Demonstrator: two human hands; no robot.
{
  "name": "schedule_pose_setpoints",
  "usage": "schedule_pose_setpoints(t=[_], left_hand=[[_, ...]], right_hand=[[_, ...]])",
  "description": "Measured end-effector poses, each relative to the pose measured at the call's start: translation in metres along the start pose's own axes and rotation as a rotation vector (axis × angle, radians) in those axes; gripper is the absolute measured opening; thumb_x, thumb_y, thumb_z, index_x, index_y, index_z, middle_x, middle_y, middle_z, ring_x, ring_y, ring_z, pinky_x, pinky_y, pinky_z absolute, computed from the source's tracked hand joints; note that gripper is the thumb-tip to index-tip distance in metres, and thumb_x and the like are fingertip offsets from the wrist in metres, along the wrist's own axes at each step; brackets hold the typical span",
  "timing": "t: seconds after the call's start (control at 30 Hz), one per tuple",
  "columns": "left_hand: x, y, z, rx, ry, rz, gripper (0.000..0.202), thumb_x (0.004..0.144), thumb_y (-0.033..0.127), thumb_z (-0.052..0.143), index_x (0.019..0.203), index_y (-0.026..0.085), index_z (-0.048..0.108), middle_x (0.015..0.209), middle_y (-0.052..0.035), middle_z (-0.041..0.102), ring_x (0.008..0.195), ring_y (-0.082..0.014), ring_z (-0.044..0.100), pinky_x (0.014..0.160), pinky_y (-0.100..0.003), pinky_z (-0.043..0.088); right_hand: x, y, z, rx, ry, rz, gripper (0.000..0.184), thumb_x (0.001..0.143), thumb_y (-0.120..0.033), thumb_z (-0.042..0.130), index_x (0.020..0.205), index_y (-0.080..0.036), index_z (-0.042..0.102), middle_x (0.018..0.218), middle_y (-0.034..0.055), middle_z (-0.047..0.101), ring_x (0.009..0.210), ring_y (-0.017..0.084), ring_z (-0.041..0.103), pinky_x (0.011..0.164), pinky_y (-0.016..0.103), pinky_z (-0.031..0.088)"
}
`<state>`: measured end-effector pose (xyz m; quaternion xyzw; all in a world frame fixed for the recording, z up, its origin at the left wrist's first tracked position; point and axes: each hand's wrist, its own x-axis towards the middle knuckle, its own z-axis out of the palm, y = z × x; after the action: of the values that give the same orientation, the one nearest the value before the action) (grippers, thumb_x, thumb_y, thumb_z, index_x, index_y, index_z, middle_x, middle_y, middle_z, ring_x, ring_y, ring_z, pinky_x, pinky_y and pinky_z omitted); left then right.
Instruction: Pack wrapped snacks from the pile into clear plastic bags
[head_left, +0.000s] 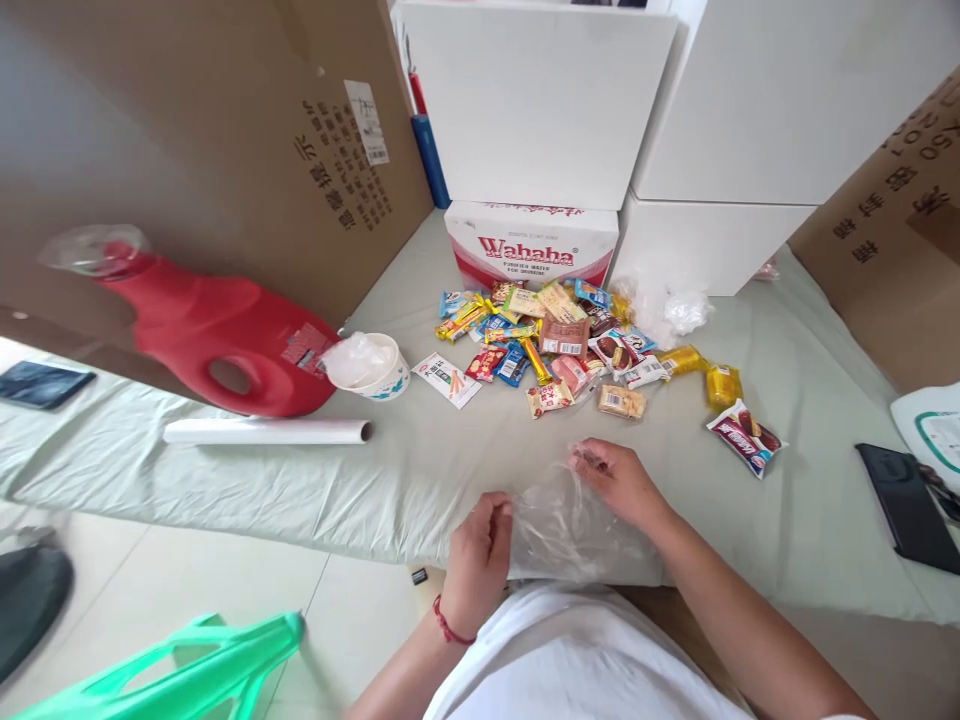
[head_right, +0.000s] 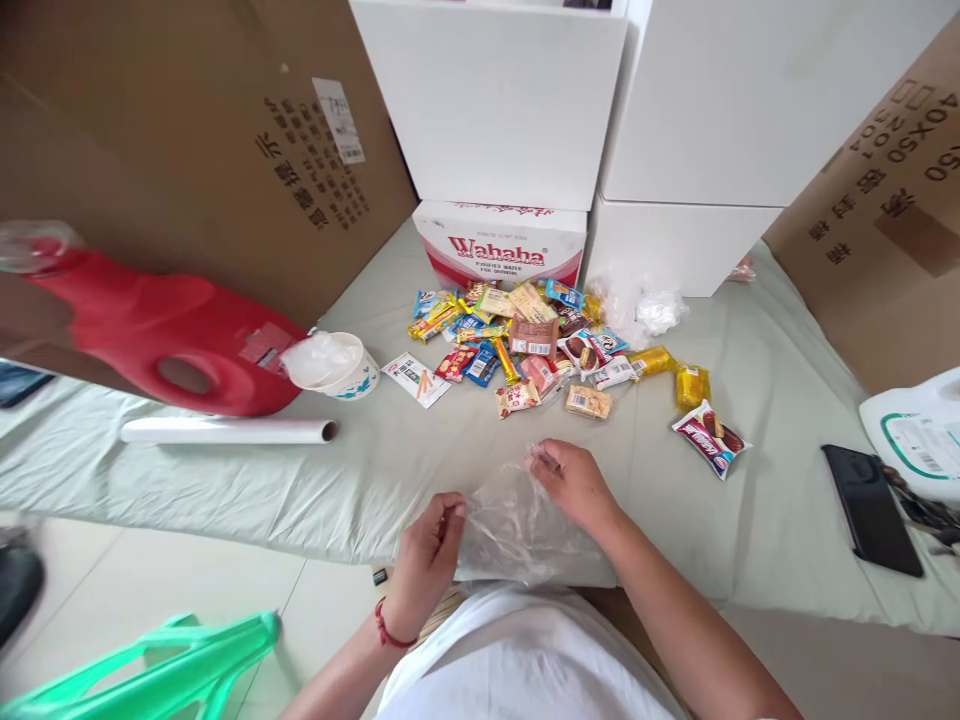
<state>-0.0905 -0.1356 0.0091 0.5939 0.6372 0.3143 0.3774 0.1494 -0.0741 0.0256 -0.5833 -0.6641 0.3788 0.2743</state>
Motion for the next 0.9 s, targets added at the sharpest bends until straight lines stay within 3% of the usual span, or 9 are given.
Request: schedule_pose_setpoints(t=[0.07, 0.17, 0.23, 0.33, 0.43, 0.53, 0.63, 0.73, 0.9], left_hand=[[-0.012, 0.001, -0.016, 0.071, -0.048, -0.001, 0.027, 0.090, 0.040, 0.055, 0.110, 0.024, 0.064, 0.099, -0.0072, 0.067, 0.070, -0.0207, 0.060, 0.068, -0.036, 0.050], [-0.020, 0.008, -0.033, 0.101, 0.040, 0.014, 0.040, 0.090, 0.038, 0.055, 0.128, 0.025, 0.058, 0.130, -0.0126, 0.060, 0.108, -0.0285, 0.063, 0.090, -0.044, 0.052], [-0.016, 0.015, -0.032, 0.094, 0.083, 0.050, 0.051, 0.093, 0.044, 0.056, 0.139, 0.024, 0.050, 0.141, -0.0146, 0.054, 0.129, -0.0320, 0.054, 0.104, -0.050, 0.047], [0.000, 0.028, -0.011, 0.094, 0.065, 0.112, 0.083, 0.084, 0.059, 0.069, 0.150, 0.019, 0.037, 0.149, -0.0205, 0.049, 0.140, -0.0380, 0.044, 0.114, -0.058, 0.037], [0.018, 0.034, 0.014, -0.002, 0.028, 0.061, 0.091, 0.080, 0.061, 0.073, 0.150, 0.016, 0.036, 0.145, -0.0233, 0.051, 0.136, -0.0384, 0.049, 0.110, -0.057, 0.042], [0.032, 0.033, 0.024, -0.157, -0.032, -0.121, 0.076, 0.083, 0.056, 0.070, 0.142, 0.016, 0.044, 0.132, -0.0202, 0.060, 0.116, -0.0303, 0.063, 0.095, -0.045, 0.053], [0.042, 0.030, 0.023, -0.228, -0.124, -0.175, 0.044, 0.081, 0.053, 0.067, 0.106, 0.017, 0.063, 0.102, -0.0101, 0.069, 0.095, -0.0235, 0.066, 0.084, -0.036, 0.053], [0.050, 0.028, 0.020, -0.342, -0.167, -0.211, 0.038, 0.080, 0.056, 0.061, 0.070, 0.020, 0.055, 0.069, -0.0010, 0.060, 0.073, -0.0176, 0.060, 0.068, -0.029, 0.048], [0.057, 0.025, 0.012, -0.714, -0.043, -0.454, 0.037, 0.071, 0.053, 0.069, 0.079, 0.021, 0.050, 0.074, 0.0031, 0.059, 0.069, -0.0134, 0.062, 0.062, -0.025, 0.049]], right_hand=[[0.007, -0.006, 0.008, 0.039, 0.017, -0.037, 0.028, 0.099, -0.039, 0.052, 0.093, -0.021, 0.072, 0.087, 0.0036, 0.072, 0.076, 0.019, 0.066, 0.070, 0.029, 0.051], [0.008, -0.017, 0.017, -0.064, 0.047, -0.118, 0.025, 0.099, -0.034, 0.052, 0.096, -0.022, 0.073, 0.088, 0.0038, 0.072, 0.076, 0.018, 0.065, 0.073, 0.029, 0.049], [0.006, -0.025, 0.024, -0.183, 0.074, -0.164, 0.024, 0.100, -0.031, 0.050, 0.097, -0.023, 0.073, 0.087, 0.0040, 0.071, 0.076, 0.018, 0.064, 0.072, 0.028, 0.047], [0.002, -0.036, 0.034, -0.331, 0.093, -0.186, 0.022, 0.100, -0.025, 0.049, 0.092, -0.023, 0.070, 0.085, 0.0032, 0.068, 0.074, 0.017, 0.063, 0.066, 0.026, 0.041], [-0.001, -0.041, 0.042, -0.427, 0.096, -0.169, 0.022, 0.099, -0.021, 0.049, 0.087, -0.022, 0.068, 0.080, 0.0022, 0.066, 0.070, 0.016, 0.061, 0.061, 0.026, 0.037], [-0.002, -0.039, 0.047, -0.509, 0.148, -0.147, 0.016, 0.097, -0.020, 0.053, 0.089, -0.023, 0.068, 0.084, 0.0035, 0.068, 0.076, 0.018, 0.063, 0.061, 0.027, 0.036], [-0.003, -0.033, 0.050, -0.528, 0.172, -0.123, 0.014, 0.094, -0.019, 0.056, 0.092, -0.024, 0.068, 0.088, 0.0044, 0.069, 0.083, 0.020, 0.065, 0.063, 0.028, 0.037], [-0.001, -0.025, 0.051, -0.387, 0.172, -0.101, 0.015, 0.096, -0.023, 0.055, 0.094, -0.024, 0.070, 0.090, 0.0040, 0.070, 0.081, 0.019, 0.065, 0.067, 0.027, 0.042], [-0.001, -0.006, 0.039, 0.028, 0.228, -0.042, 0.025, 0.096, -0.038, 0.056, 0.084, -0.021, 0.069, 0.080, 0.0025, 0.068, 0.070, 0.017, 0.062, 0.068, 0.026, 0.046]])
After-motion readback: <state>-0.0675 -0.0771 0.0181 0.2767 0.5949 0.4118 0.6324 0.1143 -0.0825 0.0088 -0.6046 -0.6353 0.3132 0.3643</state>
